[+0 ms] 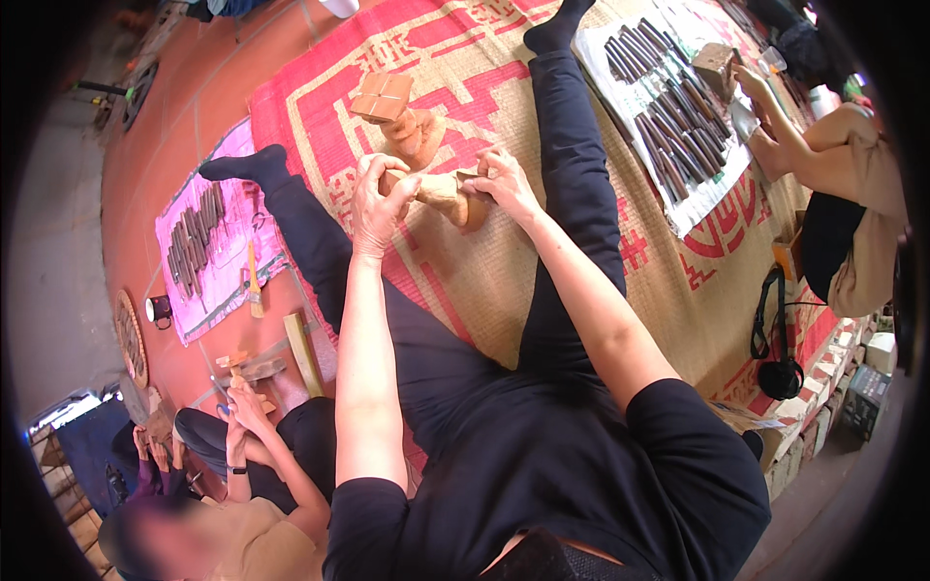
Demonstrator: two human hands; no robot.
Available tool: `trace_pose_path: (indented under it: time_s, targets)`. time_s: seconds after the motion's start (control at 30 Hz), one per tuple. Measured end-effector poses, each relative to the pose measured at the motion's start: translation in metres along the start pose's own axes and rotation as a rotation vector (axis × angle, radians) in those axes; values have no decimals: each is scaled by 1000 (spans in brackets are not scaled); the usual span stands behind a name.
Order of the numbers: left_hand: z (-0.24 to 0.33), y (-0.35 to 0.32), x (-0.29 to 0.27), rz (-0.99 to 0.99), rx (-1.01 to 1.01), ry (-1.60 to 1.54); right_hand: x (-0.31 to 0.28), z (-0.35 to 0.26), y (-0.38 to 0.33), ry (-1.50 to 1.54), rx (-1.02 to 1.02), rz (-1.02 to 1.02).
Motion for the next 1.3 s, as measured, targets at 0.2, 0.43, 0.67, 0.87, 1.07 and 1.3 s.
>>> trace_pose_path:
  time_s: [0.2,0.43,0.67,0.87,1.07,1.3]
  targets:
    - [1,4,6,-32,-68,18,33,-33,-7,341,-28,-43]
    - [-1,2,4,0,-21,37,-2,-36,-1,-209,-246,173]
    - [-4,2,1,-1,-59,6,1,-5,-13,-37,-176,125]
    - [-1,5,7,14,-66,29,12,-28,-11,347,-19,196]
    - [5,7,7,0,-16,68,-12,11,-8,-122,87,325]
    - [3,5,5,15,-60,19,30,2,-20,244,96,281]
Point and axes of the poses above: each hand's wrist, its own y-axis towards the middle knuckle, its own x-axis out of the palm, z = x × y, the point moved 6 cm from there along y, towards the middle knuckle
